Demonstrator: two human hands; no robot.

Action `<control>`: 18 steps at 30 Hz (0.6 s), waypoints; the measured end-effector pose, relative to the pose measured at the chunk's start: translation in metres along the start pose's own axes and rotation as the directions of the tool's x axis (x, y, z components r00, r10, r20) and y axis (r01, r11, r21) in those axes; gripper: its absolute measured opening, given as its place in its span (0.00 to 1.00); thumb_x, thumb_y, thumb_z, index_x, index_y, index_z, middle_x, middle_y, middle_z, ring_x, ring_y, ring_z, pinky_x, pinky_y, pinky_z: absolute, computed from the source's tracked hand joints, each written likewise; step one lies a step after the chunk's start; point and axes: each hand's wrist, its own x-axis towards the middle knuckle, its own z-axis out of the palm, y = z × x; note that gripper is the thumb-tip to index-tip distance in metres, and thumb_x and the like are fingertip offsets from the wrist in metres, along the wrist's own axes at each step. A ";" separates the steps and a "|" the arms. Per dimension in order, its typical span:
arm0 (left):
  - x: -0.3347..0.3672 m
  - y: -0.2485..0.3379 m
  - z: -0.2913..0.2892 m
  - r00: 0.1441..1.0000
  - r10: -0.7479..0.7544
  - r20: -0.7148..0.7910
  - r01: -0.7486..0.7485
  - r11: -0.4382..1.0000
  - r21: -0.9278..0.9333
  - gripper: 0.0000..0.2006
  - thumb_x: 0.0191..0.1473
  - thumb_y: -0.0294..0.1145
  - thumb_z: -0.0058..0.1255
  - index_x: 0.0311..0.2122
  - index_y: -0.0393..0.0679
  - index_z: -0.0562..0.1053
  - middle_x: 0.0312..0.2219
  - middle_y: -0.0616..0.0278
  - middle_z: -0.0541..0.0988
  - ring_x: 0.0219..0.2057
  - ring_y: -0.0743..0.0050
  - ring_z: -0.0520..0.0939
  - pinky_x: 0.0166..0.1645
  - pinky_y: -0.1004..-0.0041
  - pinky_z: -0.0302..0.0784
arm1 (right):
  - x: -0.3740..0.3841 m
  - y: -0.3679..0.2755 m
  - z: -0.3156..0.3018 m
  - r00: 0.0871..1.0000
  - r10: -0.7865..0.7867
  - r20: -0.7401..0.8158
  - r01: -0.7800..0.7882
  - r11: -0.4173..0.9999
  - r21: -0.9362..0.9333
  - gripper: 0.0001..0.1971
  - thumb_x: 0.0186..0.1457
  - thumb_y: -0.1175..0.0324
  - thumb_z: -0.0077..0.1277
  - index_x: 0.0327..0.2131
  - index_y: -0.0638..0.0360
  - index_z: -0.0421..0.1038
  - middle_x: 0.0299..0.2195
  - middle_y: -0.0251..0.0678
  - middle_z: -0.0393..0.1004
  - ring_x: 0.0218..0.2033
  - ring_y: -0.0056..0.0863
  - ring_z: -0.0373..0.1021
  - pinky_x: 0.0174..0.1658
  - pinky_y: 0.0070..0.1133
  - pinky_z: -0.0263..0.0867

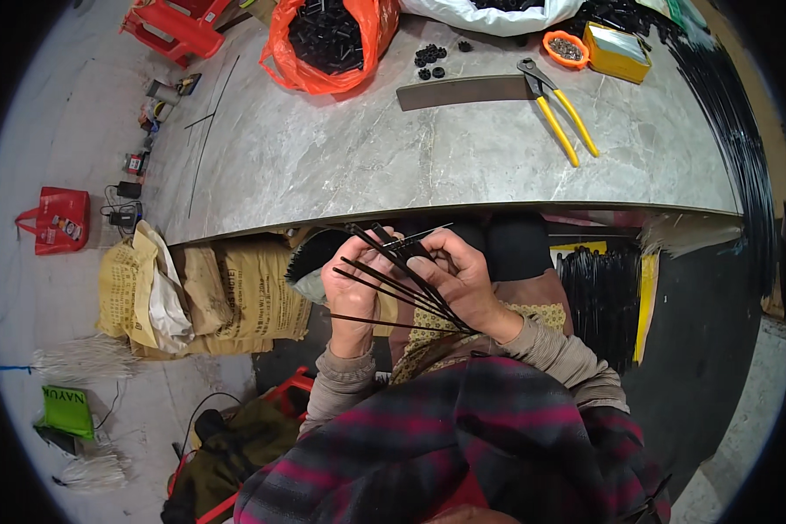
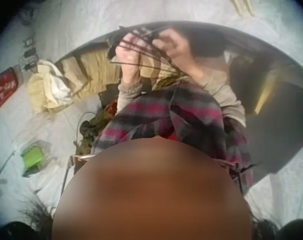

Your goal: Inserting bundles of black plastic bristles into a plastic base at a manufacturing workstation.

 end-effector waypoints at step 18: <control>-0.002 -0.017 -0.022 0.992 -0.043 0.121 0.075 0.961 -0.266 0.15 0.52 0.16 0.58 0.47 0.30 0.75 0.40 0.53 0.82 0.42 0.70 0.83 0.51 0.73 0.77 | 0.000 0.004 -0.006 0.978 0.120 0.170 -0.146 0.978 0.148 0.06 0.63 0.72 0.53 0.41 0.63 0.69 0.34 0.26 0.74 0.34 0.09 0.67 0.38 0.12 0.65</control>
